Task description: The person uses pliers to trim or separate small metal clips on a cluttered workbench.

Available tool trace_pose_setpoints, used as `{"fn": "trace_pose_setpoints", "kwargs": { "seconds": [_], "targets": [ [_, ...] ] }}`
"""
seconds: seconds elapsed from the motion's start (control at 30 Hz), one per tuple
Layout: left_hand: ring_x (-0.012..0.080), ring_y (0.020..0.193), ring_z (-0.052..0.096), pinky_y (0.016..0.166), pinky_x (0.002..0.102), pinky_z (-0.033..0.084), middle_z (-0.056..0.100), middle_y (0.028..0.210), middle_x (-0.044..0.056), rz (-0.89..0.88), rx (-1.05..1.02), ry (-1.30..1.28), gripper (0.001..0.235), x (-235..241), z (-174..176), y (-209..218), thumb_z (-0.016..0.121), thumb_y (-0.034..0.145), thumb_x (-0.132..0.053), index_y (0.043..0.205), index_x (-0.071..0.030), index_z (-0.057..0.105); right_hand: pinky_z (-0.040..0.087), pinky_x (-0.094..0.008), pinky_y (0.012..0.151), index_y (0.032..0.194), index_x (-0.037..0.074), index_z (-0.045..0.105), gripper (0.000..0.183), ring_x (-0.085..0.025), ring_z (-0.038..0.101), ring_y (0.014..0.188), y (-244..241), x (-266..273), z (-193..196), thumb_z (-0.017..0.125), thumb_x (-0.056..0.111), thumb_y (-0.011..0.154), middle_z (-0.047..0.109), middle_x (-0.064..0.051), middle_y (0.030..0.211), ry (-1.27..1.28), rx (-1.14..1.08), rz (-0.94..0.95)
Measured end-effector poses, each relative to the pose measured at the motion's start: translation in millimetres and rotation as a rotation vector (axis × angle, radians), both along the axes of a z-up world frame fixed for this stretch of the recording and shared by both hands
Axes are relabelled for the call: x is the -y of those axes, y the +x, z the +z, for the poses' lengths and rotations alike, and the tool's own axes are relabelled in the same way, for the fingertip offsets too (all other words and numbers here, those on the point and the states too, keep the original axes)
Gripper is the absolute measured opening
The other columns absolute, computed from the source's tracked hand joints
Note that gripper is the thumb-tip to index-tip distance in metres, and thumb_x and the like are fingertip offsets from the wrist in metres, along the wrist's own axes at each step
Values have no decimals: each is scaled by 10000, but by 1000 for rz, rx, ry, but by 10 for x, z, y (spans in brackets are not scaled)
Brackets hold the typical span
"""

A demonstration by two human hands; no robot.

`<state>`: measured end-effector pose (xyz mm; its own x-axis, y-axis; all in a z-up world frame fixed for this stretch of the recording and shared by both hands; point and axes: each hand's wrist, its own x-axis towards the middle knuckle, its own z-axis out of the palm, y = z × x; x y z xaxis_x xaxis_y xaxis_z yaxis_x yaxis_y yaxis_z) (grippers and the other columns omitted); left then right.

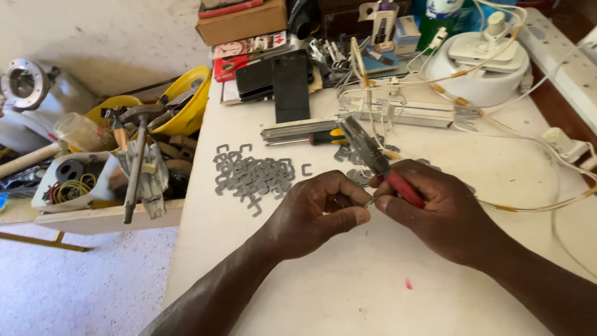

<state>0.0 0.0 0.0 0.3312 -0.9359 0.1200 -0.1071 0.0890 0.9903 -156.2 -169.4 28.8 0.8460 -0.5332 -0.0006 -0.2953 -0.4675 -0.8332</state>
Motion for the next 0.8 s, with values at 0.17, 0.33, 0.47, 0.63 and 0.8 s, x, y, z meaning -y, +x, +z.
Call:
{"fn": "trace_pose_setpoints", "kwargs": {
  "seconds": [0.17, 0.33, 0.47, 0.63, 0.8],
  "targets": [
    [70, 809, 626, 711, 251, 566, 694, 938, -4, -80, -42, -47, 110, -25, -40, 55, 807, 949, -132, 1022, -101, 730, 526, -291, 880, 1023, 140, 816, 184, -116, 712, 937, -9, 40, -144, 802, 244, 872, 806, 27, 1023, -73, 92, 89],
    [82, 817, 682, 723, 261, 582, 739, 900, 7, -40, 8, 53, 155, 1, -4, 7, 845, 895, -101, 981, -97, 717, 547, -297, 793, 1007, 140, 829, 190, -112, 712, 855, 3, 50, -152, 815, 261, 862, 798, 22, 946, -95, 103, 112],
    [117, 878, 745, 766, 267, 624, 775, 941, 62, 5, -47, 14, 210, 26, -50, 46, 821, 906, -37, 1059, -82, 685, 531, -281, 836, 977, 161, 831, 169, -109, 712, 877, 0, 36, -49, 819, 293, 873, 798, 38, 949, -91, 53, 53],
    [147, 1025, 721, 963, 300, 642, 745, 1127, 84, 24, -19, -40, 583, 49, -192, 177, 805, 900, -50, 1454, -14, 627, 536, -282, 860, 999, 137, 822, 209, -109, 720, 927, -12, 41, -37, 795, 308, 882, 807, 34, 996, -82, 52, 63],
    [206, 1155, 757, 963, 329, 648, 781, 1243, 102, -6, -242, -127, 435, -3, -234, 435, 738, 976, -35, 1401, -6, 649, 447, -330, 525, 1050, 91, 855, 237, -185, 515, 506, -9, -17, 119, 743, 277, 956, 595, -78, 676, 257, -140, 54]
  ]
}}
